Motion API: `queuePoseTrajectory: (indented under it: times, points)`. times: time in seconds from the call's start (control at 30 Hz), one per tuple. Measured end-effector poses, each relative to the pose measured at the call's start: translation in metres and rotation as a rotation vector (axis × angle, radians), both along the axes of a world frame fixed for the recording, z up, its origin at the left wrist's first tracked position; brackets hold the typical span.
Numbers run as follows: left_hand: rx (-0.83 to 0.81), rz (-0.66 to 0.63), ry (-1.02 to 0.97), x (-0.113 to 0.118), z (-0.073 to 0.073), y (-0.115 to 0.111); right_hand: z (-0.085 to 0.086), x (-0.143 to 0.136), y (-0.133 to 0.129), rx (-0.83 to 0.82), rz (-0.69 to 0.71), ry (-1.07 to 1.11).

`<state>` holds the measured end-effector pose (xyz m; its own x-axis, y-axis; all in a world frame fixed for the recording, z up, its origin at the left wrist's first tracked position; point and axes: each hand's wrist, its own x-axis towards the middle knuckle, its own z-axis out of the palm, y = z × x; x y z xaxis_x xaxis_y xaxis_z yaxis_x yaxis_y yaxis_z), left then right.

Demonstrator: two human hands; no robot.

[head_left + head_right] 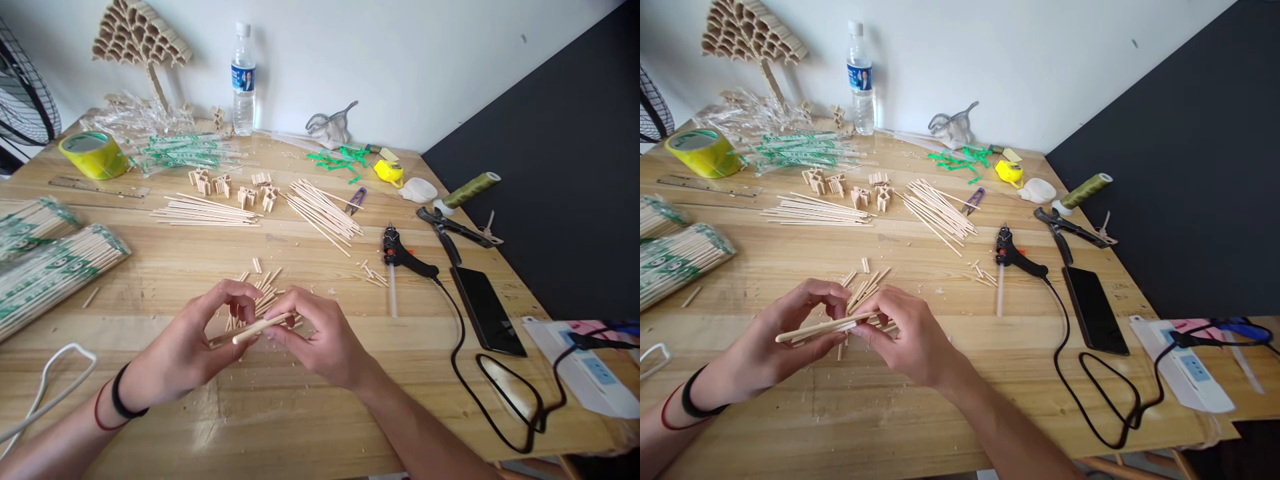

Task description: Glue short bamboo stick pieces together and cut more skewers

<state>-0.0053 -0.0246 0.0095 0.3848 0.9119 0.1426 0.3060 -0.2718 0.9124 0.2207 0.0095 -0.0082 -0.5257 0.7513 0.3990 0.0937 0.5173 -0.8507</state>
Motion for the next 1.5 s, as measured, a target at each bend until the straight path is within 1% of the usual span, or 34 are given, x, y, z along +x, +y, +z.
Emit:
queuePoseTrajectory:
  times: [0.13, 0.3, 0.53, 0.8, 0.9, 1.0, 1.13, 1.23, 1.4, 1.5]
  points:
    - [-0.048, -0.005, -0.056, 0.0014, 0.0009, 0.0009, 0.0018, -0.0005, -0.0004, -0.004, -0.003, -0.001]
    - [-0.106, -0.041, -0.108, -0.0012, 0.0005, 0.0036, -0.0004, -0.0010, -0.0001, 0.004, 0.002, 0.003]
    - [-0.141, -0.039, -0.135, -0.0008, -0.0003, 0.0045, -0.0016, 0.0004, 0.0001, -0.004, -0.004, -0.003]
    - [-0.205, -0.059, -0.224, 0.0003, -0.0011, 0.0049, -0.0011, -0.0007, -0.0003, 0.002, 0.001, 0.003]
    - [-0.213, -0.052, -0.226, 0.0001, -0.0010, 0.0048, -0.0008, -0.0006, -0.0004, 0.004, 0.002, 0.004]
    - [-0.198, -0.038, -0.187, -0.0005, 0.0014, 0.0051, 0.0001, -0.0002, -0.0002, -0.003, -0.002, -0.005]
    - [-0.138, -0.040, -0.066, -0.0028, 0.0049, 0.0065, 0.0011, 0.0002, 0.0001, 0.000, -0.007, -0.010]
    - [-0.050, -0.057, 0.038, -0.0039, 0.0047, 0.0067, 0.0013, 0.0007, 0.0002, 0.000, -0.012, -0.015]
    - [0.263, -0.105, 0.208, -0.0021, -0.0007, 0.0065, 0.0019, 0.0013, -0.0004, -0.008, -0.026, -0.024]
    - [0.374, -0.153, 0.291, -0.0013, -0.0042, 0.0071, 0.0019, 0.0010, -0.0015, -0.010, -0.032, -0.016]
